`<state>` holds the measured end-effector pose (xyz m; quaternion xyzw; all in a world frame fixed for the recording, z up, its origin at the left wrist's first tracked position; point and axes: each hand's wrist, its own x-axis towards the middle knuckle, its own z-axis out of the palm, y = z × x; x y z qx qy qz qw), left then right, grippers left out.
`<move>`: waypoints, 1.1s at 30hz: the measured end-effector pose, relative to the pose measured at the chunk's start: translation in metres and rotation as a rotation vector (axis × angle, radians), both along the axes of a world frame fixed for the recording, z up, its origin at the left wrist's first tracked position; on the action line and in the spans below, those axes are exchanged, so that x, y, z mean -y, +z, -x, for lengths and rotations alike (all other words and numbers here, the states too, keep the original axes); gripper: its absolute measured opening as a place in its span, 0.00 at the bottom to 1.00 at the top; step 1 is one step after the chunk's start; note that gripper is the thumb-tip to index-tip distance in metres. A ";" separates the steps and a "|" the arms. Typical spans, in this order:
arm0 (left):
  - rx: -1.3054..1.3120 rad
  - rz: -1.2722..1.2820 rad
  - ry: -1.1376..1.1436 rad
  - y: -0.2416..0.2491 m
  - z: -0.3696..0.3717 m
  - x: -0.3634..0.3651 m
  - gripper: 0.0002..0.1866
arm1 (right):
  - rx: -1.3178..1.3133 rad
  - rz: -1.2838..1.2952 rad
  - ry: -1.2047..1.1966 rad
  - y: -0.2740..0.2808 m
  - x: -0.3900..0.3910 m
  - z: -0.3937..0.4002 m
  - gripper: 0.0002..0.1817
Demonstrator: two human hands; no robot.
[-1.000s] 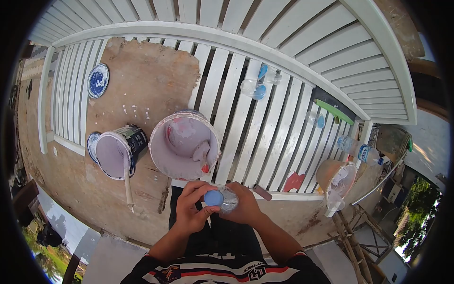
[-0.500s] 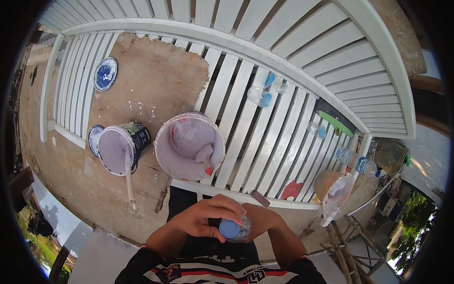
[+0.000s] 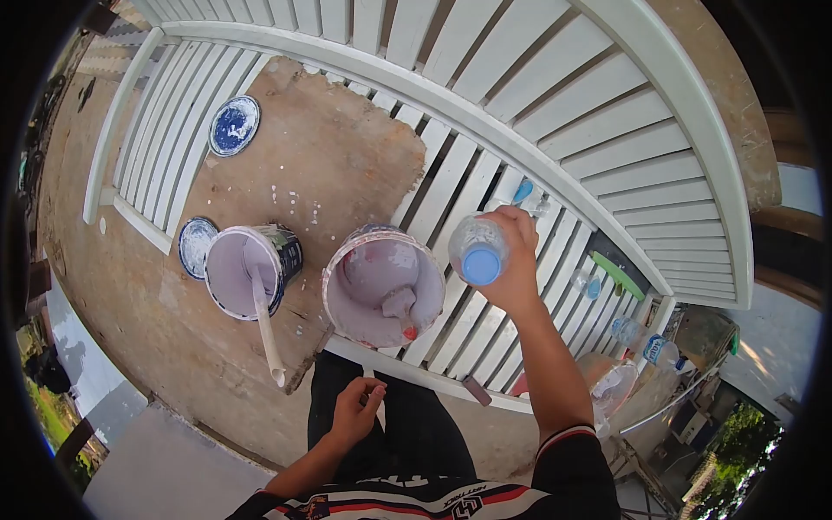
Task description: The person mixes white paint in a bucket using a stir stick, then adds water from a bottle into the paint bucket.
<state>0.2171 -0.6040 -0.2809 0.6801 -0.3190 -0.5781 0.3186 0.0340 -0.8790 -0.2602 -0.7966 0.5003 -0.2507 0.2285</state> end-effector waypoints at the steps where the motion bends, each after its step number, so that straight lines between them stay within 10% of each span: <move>1: 0.019 -0.017 0.032 -0.003 -0.001 -0.002 0.07 | 0.042 -0.044 -0.021 -0.009 0.013 -0.014 0.37; 16: 0.021 -0.003 0.334 -0.023 -0.024 0.027 0.31 | 0.113 -0.302 0.096 -0.120 0.059 -0.100 0.49; 24: -0.012 -0.003 0.320 -0.034 -0.036 0.067 0.34 | 0.199 -0.134 -0.235 -0.066 0.013 -0.051 0.25; 33: 0.068 0.204 0.342 -0.064 -0.034 0.064 0.26 | -0.510 -0.358 0.781 -0.013 -0.088 -0.041 0.14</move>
